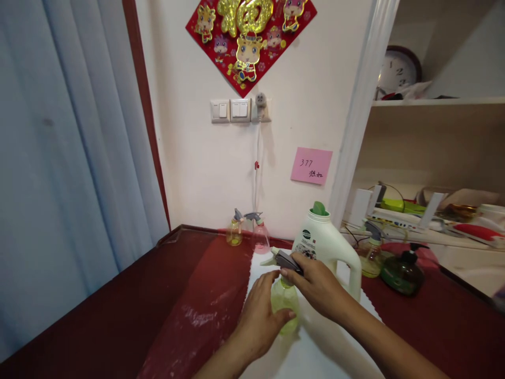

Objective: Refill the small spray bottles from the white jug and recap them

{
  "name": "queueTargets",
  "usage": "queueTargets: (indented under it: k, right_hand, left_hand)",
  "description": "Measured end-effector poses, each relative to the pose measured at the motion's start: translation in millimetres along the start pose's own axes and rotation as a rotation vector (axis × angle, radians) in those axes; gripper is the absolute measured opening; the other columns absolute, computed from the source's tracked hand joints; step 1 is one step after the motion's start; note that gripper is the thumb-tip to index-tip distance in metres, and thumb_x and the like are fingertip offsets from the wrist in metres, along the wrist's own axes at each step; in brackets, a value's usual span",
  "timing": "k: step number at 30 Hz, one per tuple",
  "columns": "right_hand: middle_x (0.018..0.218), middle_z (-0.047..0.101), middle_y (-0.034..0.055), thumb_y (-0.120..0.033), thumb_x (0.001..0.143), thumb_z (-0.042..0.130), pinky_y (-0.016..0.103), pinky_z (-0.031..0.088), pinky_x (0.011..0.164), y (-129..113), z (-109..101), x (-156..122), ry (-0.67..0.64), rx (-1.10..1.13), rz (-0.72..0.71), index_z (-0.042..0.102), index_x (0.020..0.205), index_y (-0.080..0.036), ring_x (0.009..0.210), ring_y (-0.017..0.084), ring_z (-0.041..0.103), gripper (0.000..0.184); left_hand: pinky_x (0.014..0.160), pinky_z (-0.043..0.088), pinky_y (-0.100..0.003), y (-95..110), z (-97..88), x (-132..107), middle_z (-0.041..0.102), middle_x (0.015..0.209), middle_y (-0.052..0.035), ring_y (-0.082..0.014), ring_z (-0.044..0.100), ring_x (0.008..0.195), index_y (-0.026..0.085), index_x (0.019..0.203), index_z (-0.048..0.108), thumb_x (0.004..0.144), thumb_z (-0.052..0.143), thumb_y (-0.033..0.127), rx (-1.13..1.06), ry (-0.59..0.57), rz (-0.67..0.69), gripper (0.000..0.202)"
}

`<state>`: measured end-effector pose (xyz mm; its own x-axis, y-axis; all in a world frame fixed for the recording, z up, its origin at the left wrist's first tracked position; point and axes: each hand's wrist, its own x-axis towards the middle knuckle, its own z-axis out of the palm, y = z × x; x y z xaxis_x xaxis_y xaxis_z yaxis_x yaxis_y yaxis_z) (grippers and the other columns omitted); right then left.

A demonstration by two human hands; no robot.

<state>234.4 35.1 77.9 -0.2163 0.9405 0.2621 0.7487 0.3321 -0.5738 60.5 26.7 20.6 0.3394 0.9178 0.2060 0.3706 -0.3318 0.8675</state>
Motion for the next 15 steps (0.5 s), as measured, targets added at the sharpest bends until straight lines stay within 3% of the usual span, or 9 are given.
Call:
queueTargets:
  k: [8, 15]
  right_hand:
    - [0.079, 0.064, 0.0037, -0.042, 0.093, 0.045, 0.034, 0.036, 0.069, -2.6, -0.9, 2.9, -0.060, -0.063, 0.012, 0.048, 0.081, -0.025, 0.078, 0.024, 0.060, 0.021]
    - [0.082, 0.068, 0.0063, -0.038, 0.094, 0.048, 0.034, 0.037, 0.070, -3.9, -3.3, 9.4, -0.125, -0.127, 0.044, 0.052, 0.080, -0.024, 0.079, 0.025, 0.063, 0.020]
  left_hand:
    - [0.113, 0.038, -0.045, -10.3, 9.7, 4.6, 0.064, 0.134, -0.0126, -0.0305, 0.055, 0.127, 0.018, 0.128, 0.060, 0.076, 0.067, 0.016, 0.007, 0.056, 0.022, 0.052]
    - [0.113, 0.037, -0.045, -10.7, 11.0, 3.2, 0.064, 0.134, -0.0135, -0.0306, 0.054, 0.128, 0.017, 0.128, 0.060, 0.075, 0.068, 0.016, -0.019, 0.078, -0.001, 0.053]
